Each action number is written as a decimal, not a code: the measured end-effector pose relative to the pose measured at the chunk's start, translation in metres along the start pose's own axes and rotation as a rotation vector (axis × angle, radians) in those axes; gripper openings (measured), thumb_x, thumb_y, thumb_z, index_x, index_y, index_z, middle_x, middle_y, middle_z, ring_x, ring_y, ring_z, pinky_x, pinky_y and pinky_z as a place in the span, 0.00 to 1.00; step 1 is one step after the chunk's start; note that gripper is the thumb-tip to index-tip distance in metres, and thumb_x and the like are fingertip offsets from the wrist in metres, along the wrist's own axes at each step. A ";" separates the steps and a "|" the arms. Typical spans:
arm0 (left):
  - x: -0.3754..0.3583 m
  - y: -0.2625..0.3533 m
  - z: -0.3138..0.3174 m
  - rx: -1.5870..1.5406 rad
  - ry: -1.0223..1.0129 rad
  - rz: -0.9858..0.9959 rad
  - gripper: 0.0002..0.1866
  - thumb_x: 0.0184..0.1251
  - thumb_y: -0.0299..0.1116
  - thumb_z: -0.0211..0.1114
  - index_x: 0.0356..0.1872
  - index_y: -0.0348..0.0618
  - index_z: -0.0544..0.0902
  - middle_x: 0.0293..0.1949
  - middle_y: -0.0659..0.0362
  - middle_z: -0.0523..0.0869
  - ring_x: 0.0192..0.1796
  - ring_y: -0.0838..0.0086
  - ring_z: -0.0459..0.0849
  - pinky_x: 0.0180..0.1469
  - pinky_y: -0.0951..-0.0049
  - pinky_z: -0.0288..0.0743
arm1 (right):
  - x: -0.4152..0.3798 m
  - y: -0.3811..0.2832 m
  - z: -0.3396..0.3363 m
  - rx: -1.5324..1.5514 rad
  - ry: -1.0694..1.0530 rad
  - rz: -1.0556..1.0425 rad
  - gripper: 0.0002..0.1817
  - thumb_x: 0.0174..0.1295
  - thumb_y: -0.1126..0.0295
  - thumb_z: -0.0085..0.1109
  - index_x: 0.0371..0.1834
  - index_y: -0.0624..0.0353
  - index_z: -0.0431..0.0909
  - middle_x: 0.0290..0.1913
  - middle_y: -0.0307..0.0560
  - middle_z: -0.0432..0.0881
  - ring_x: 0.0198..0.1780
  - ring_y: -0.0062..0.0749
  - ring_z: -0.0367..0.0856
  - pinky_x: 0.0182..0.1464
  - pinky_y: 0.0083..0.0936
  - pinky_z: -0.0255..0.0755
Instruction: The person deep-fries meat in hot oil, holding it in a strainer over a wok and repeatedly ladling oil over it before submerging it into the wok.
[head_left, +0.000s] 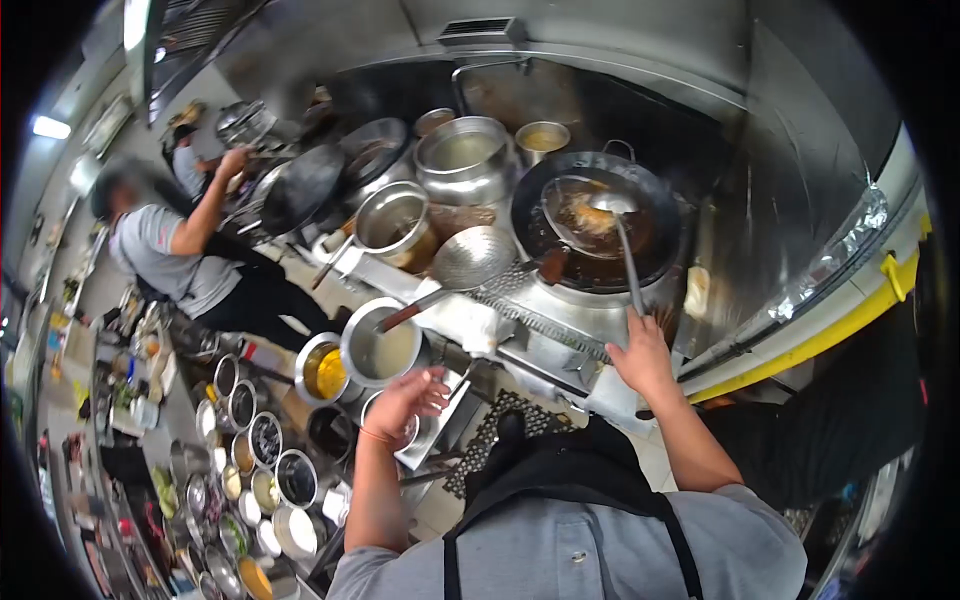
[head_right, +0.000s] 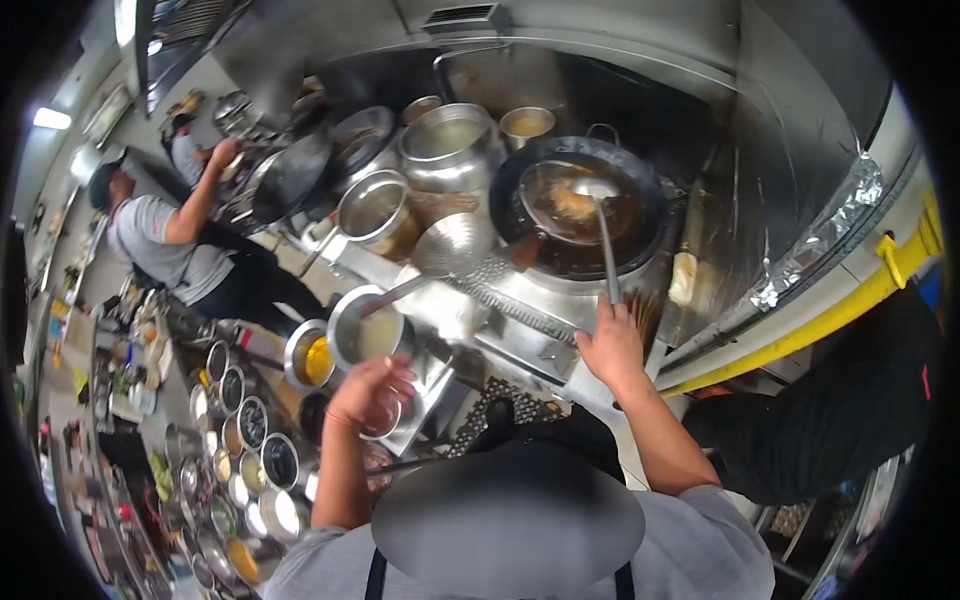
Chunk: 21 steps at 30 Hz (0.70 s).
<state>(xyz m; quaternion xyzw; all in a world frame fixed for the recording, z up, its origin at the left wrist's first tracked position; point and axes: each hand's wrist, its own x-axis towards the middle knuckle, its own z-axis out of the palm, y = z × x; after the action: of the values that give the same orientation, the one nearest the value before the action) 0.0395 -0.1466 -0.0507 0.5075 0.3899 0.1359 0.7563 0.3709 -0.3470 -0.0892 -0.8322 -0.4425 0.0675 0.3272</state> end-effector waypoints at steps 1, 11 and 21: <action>0.018 0.022 0.001 0.188 0.007 0.060 0.19 0.67 0.42 0.57 0.47 0.35 0.78 0.29 0.60 0.82 0.28 0.77 0.81 0.33 0.79 0.74 | 0.008 0.000 0.003 -0.158 -0.020 0.095 0.34 0.52 0.62 0.63 0.60 0.69 0.64 0.46 0.60 0.76 0.49 0.51 0.75 0.54 0.36 0.68; 0.190 0.116 0.034 1.193 0.260 0.495 0.33 0.54 0.61 0.59 0.29 0.31 0.82 0.37 0.40 0.83 0.40 0.50 0.82 0.45 0.59 0.76 | 0.056 0.014 0.055 -0.260 0.054 0.611 0.31 0.52 0.68 0.58 0.61 0.67 0.63 0.50 0.70 0.75 0.53 0.58 0.74 0.56 0.42 0.68; 0.313 0.061 0.073 -0.070 -0.711 -0.627 0.40 0.58 0.62 0.58 0.47 0.24 0.71 0.42 0.41 0.78 0.43 0.53 0.81 0.48 0.58 0.78 | 0.048 -0.007 0.038 0.135 0.233 0.443 0.15 0.51 0.71 0.57 0.41 0.67 0.77 0.32 0.59 0.80 0.34 0.47 0.78 0.40 0.35 0.71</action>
<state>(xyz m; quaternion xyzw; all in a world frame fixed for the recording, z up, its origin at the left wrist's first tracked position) 0.3098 0.0206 -0.1258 0.3546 0.2364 -0.2682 0.8640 0.3789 -0.2883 -0.1060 -0.8873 -0.2032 0.0706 0.4080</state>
